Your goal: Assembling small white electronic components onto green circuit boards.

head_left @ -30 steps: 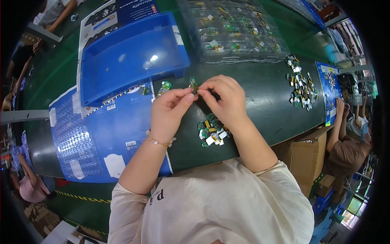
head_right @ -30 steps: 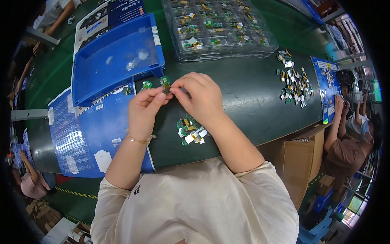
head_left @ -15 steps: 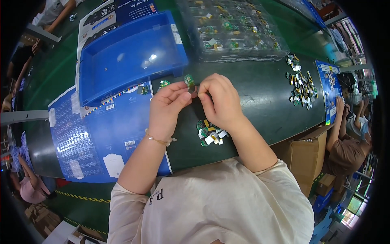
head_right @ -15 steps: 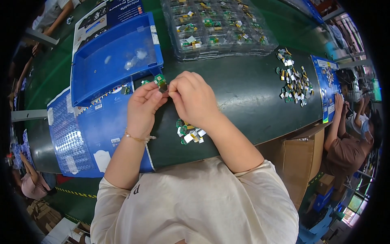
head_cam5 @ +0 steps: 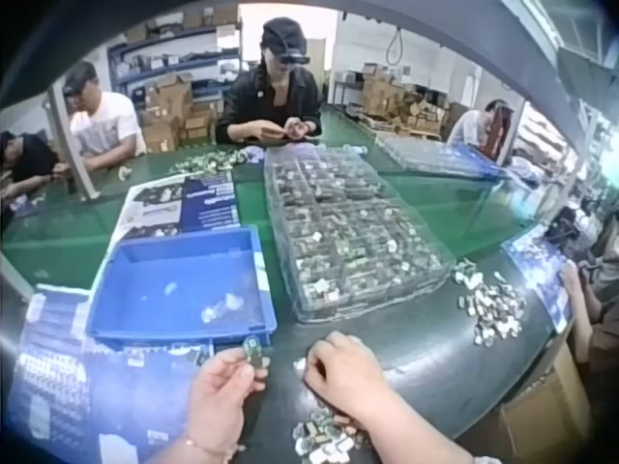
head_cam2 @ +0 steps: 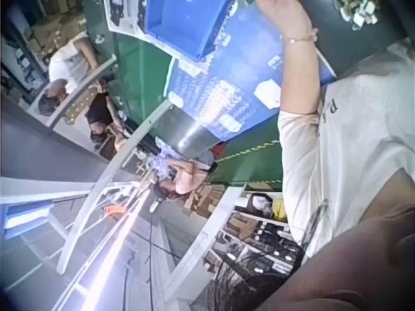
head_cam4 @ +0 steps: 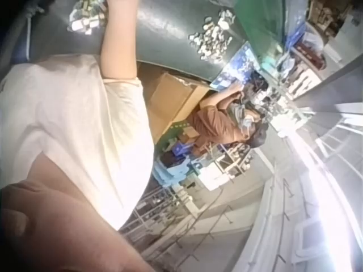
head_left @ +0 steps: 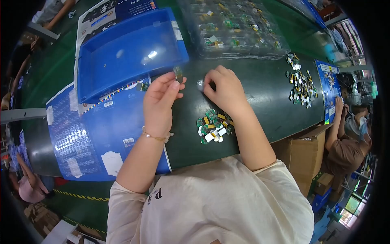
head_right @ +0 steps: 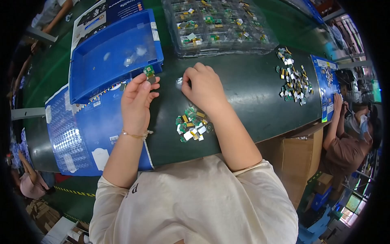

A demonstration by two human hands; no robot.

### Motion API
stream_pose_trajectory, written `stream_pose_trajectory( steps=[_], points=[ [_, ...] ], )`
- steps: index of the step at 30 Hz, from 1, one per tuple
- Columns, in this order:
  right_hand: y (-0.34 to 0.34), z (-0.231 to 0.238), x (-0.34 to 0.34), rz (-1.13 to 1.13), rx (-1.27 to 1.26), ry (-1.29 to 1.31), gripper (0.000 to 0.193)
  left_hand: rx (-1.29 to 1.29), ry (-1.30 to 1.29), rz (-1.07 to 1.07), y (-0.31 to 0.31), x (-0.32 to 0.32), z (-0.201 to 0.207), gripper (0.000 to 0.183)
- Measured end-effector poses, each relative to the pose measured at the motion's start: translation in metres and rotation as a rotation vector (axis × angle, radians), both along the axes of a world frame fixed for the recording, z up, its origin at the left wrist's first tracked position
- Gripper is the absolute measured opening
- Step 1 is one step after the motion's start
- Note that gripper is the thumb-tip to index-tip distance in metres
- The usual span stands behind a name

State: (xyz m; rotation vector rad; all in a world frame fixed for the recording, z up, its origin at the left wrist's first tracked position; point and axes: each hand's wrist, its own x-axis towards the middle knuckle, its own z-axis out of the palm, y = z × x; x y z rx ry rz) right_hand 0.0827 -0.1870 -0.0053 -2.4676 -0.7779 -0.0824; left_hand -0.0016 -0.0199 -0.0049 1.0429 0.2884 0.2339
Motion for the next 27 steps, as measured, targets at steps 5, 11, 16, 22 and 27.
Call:
stream_pose_trajectory(
  steps=[5,11,16,22,27],
  points=[
    [0.008,0.003,-0.001,-0.069,-0.017,0.025,0.022,-0.114,-0.045,0.029,-0.002,-0.001,0.008,0.024],
    [-0.012,0.015,-0.001,0.014,0.152,0.172,0.032,0.255,0.067,0.006,0.005,0.002,-0.002,0.013],
    [-0.032,0.039,-0.019,0.082,0.121,0.185,0.032,0.406,-0.016,0.071,0.009,0.000,-0.005,0.013],
    [-0.062,0.020,-0.035,0.649,0.083,0.134,0.059,0.630,-0.151,0.249,0.015,-0.002,0.003,0.012],
    [-0.025,0.007,-0.066,0.543,-0.156,0.045,0.066,0.525,-0.341,0.336,0.011,0.003,0.000,0.012]
  ],
)
